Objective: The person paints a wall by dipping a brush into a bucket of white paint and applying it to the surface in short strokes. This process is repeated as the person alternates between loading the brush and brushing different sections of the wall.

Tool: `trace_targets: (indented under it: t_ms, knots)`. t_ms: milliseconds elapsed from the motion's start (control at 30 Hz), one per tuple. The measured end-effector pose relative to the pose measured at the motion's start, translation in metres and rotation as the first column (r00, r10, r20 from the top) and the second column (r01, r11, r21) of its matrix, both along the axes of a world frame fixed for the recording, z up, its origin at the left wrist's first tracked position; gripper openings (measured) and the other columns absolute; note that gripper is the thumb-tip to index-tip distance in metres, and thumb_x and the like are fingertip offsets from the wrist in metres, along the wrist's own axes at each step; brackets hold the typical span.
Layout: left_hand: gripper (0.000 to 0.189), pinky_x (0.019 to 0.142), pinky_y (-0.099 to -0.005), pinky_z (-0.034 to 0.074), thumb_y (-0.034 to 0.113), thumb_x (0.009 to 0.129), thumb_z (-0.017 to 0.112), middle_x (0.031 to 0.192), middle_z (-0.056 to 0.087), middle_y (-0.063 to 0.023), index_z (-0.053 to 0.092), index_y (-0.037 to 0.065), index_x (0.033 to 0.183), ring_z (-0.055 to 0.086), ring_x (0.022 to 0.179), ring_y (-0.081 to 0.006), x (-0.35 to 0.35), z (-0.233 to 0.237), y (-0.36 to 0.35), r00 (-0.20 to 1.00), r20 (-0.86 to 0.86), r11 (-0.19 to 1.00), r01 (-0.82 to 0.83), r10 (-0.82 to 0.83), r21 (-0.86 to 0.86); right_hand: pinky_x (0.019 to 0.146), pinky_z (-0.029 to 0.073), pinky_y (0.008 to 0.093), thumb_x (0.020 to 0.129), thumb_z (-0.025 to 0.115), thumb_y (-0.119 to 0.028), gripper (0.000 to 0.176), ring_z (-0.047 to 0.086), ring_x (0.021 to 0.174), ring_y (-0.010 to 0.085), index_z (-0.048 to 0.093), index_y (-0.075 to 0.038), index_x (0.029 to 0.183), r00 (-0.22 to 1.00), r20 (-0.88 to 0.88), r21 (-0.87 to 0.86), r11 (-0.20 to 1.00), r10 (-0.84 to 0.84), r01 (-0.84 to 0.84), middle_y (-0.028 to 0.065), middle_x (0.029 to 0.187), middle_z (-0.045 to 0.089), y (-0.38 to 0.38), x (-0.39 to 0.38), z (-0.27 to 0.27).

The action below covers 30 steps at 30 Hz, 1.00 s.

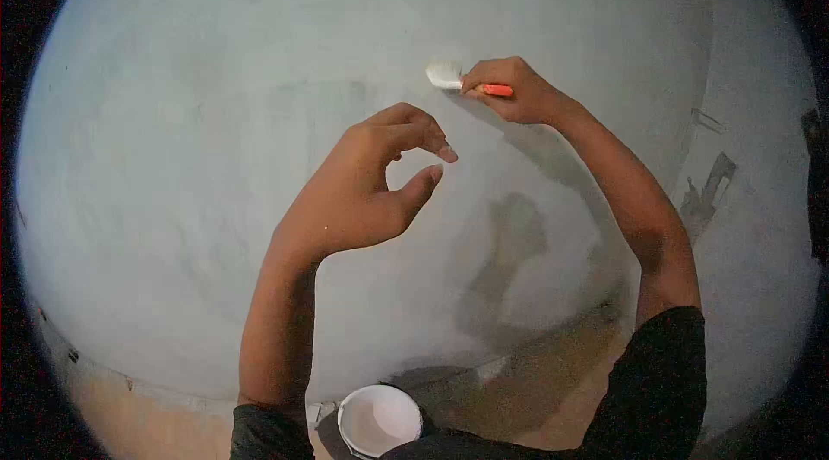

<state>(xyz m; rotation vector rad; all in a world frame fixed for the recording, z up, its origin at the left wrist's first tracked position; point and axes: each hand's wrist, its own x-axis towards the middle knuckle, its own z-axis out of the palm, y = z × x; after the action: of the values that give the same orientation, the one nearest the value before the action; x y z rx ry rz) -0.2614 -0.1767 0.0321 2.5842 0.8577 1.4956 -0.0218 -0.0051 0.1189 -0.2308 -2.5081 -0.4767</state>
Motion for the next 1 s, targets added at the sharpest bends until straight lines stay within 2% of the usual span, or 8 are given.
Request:
trace_targets:
  t_ms: [133,367,433,567,633,800,933,1000]
  knots:
    - [0.018,0.086,-0.0358,0.050,0.002,0.082,0.065,0.114,0.062,-0.0077,0.068,0.008,0.099,0.060,0.105,-0.0232,-0.018,-0.022,-0.064,0.999,0.022,0.999,0.038,-0.039,0.035,0.073,0.051,0.0325,0.086,0.067,-0.010,0.012,0.064,0.078,0.0165,0.072,-0.003,0.094,0.985,0.040,-0.179,0.969,-0.167,0.172,0.0080,0.088,0.072,-0.078,-0.023,0.003]
    - [0.016,0.084,-0.0357,0.050,0.002,0.083,0.065,0.113,0.063,-0.0079,0.069,0.007,0.098,0.060,0.103,-0.0237,-0.020,-0.057,-0.099,0.999,0.002,0.999,0.051,-0.051,-0.016,0.075,0.052,0.0320,0.086,0.067,-0.009,0.011,0.063,0.081,0.0151,0.071,-0.005,0.095,0.986,0.080,0.006,0.989,-0.145,0.145,0.0065,0.090,0.072,-0.101,-0.042,0.050]
    - [0.016,0.084,-0.0358,0.050,0.002,0.083,0.064,0.112,0.062,-0.0079,0.069,0.007,0.098,0.060,0.103,-0.0237,-0.014,-0.064,-0.090,0.999,-0.008,0.999,0.033,-0.033,-0.027,0.079,0.052,0.0325,0.086,0.068,-0.009,0.013,0.063,0.085,0.0160,0.069,-0.004,0.099,0.881,-0.051,-0.158,0.875,-0.470,0.458,0.0066,0.093,0.071,-0.120,-0.048,0.064]
    - [0.016,0.085,-0.0362,0.050,0.002,0.083,0.064,0.112,0.062,-0.0082,0.068,0.007,0.097,0.060,0.103,-0.0238,-0.003,-0.082,-0.051,0.998,-0.014,0.998,0.067,-0.067,0.006,0.080,0.051,0.0332,0.088,0.066,-0.011,0.013,0.064,0.084,0.0168,0.071,-0.003,0.097,0.905,-0.064,-0.021,0.907,-0.421,0.420,0.0064,0.094,0.072,-0.091,-0.035,0.082]
    - [0.016,0.086,-0.0363,0.050,0.001,0.083,0.064,0.112,0.062,-0.0081,0.068,0.007,0.097,0.060,0.103,-0.0237,0.004,-0.088,-0.027,0.998,-0.007,0.998,0.064,-0.064,-0.014,0.081,0.051,0.0347,0.088,0.066,-0.012,0.013,0.064,0.086,0.0171,0.071,-0.003,0.097,0.949,-0.132,0.198,0.930,-0.287,0.309,0.0068,0.094,0.072,-0.061,-0.024,0.089]
    - [0.016,0.086,-0.0365,0.049,0.001,0.083,0.064,0.112,0.062,-0.0079,0.068,0.007,0.097,0.060,0.104,-0.0234,0.016,-0.089,0.041,0.998,-0.009,0.998,0.057,-0.057,-0.019,0.084,0.052,0.0334,0.087,0.066,-0.011,0.016,0.067,0.090,0.0205,0.071,-0.002,0.099,0.936,-0.246,0.467,0.815,-0.252,0.342,0.0100,0.097,0.073,0.006,-0.004,0.090]
    - [0.016,0.086,-0.0364,0.049,0.002,0.083,0.064,0.113,0.062,-0.0077,0.069,0.007,0.098,0.059,0.105,-0.0231,0.020,-0.077,0.083,0.999,0.014,0.999,0.038,-0.038,-0.010,0.082,0.052,0.0345,0.084,0.069,-0.007,0.013,0.065,0.087,0.0207,0.067,-0.003,0.097,0.990,-0.098,0.617,0.774,-0.100,0.139,0.0079,0.094,0.069,0.099,0.008,0.061]
    - [0.016,0.087,-0.0362,0.049,0.002,0.083,0.064,0.114,0.062,-0.0076,0.069,0.008,0.098,0.059,0.106,-0.0231,0.019,-0.066,0.096,0.998,0.045,0.998,0.041,-0.038,-0.051,0.082,0.051,0.0347,0.084,0.069,-0.006,0.013,0.065,0.087,0.0211,0.067,-0.003,0.096,0.985,-0.119,0.473,0.865,-0.126,0.168,0.0083,0.093,0.069,0.105,0.011,0.050]
